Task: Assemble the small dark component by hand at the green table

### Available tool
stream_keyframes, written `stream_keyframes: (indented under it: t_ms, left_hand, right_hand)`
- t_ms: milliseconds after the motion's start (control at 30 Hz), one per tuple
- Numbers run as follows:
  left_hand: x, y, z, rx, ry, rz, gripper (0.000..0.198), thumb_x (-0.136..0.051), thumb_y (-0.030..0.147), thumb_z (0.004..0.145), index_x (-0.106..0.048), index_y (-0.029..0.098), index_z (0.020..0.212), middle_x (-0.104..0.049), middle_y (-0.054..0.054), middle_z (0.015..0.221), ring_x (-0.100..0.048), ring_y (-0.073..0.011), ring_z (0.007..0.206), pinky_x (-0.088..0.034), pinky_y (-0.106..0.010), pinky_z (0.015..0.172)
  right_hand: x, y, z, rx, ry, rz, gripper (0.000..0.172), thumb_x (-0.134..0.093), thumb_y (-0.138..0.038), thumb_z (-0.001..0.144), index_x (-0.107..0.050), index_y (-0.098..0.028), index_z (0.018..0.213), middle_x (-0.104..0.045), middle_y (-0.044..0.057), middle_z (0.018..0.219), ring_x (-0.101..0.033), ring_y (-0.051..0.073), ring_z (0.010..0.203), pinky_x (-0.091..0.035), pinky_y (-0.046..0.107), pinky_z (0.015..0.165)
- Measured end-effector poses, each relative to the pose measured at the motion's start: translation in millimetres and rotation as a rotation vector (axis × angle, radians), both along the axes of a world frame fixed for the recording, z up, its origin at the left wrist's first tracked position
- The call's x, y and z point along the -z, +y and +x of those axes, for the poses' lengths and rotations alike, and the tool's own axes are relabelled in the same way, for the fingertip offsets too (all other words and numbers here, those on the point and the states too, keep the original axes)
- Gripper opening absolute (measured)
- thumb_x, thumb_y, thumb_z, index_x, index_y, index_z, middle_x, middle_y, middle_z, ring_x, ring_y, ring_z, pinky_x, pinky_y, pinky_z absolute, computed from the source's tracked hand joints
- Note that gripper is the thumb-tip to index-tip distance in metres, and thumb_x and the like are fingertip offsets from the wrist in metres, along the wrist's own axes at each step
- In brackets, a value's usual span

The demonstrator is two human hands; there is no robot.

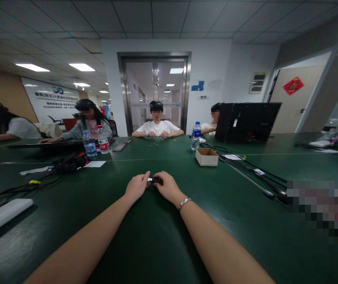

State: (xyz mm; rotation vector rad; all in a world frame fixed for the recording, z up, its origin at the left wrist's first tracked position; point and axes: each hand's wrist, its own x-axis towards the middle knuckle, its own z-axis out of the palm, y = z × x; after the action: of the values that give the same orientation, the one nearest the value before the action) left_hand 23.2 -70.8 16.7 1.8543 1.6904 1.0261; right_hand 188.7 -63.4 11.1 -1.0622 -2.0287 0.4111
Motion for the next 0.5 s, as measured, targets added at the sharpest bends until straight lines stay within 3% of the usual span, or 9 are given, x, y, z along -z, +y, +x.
stream_keyframes:
  t_ms: [133, 200, 367, 500]
  left_hand:
    - [7.1, 5.7, 1.8, 0.155, -0.214, 0.175, 0.025, -0.05, 0.039, 0.084, -0.063, 0.023, 0.098, -0.064, -0.005, 0.098, -0.059, -0.0182, 0.085, -0.043, -0.028, 0.075]
    - [9.5, 7.9, 2.0, 0.249, -0.259, 0.197, 0.024, -0.056, 0.027, 0.08, -0.063, 0.023, 0.103, -0.063, -0.006, 0.106, -0.059, -0.0178, 0.09, -0.045, -0.029, 0.081]
    - [9.8, 9.5, -0.5, 0.274, -0.293, 0.126, 0.017, -0.056, 0.027, 0.079, -0.067, 0.022, 0.092, -0.067, -0.005, 0.095, -0.061, -0.0189, 0.089, -0.046, -0.03, 0.083]
    - [9.0, 8.8, -2.1, 0.206, -0.194, 0.098, 0.027, -0.05, 0.041, 0.083, -0.066, 0.02, 0.085, -0.067, -0.003, 0.081, -0.059, -0.0174, 0.076, -0.043, -0.027, 0.071]
  right_hand:
    - [-1.1, 1.7, 3.2, 0.086, 0.04, 0.001, 0.024, -0.062, -0.011, 0.072, -0.066, -0.019, 0.094, -0.061, 0.004, 0.089, -0.056, 0.015, 0.081, -0.046, 0.032, 0.078]
    - [-0.2, 3.4, 4.4, 0.116, 0.056, -0.014, 0.023, -0.062, -0.011, 0.071, -0.066, -0.018, 0.093, -0.061, 0.004, 0.088, -0.056, 0.015, 0.081, -0.046, 0.032, 0.077]
    - [2.6, 4.8, 4.8, 0.088, 0.07, -0.011, 0.023, -0.063, -0.012, 0.071, -0.065, -0.02, 0.092, -0.06, 0.002, 0.088, -0.056, 0.015, 0.08, -0.047, 0.03, 0.076]
    - [1.6, 2.1, 3.5, 0.061, 0.063, 0.02, 0.022, -0.062, -0.01, 0.07, -0.064, -0.019, 0.09, -0.058, 0.002, 0.087, -0.055, 0.015, 0.081, -0.046, 0.029, 0.075]
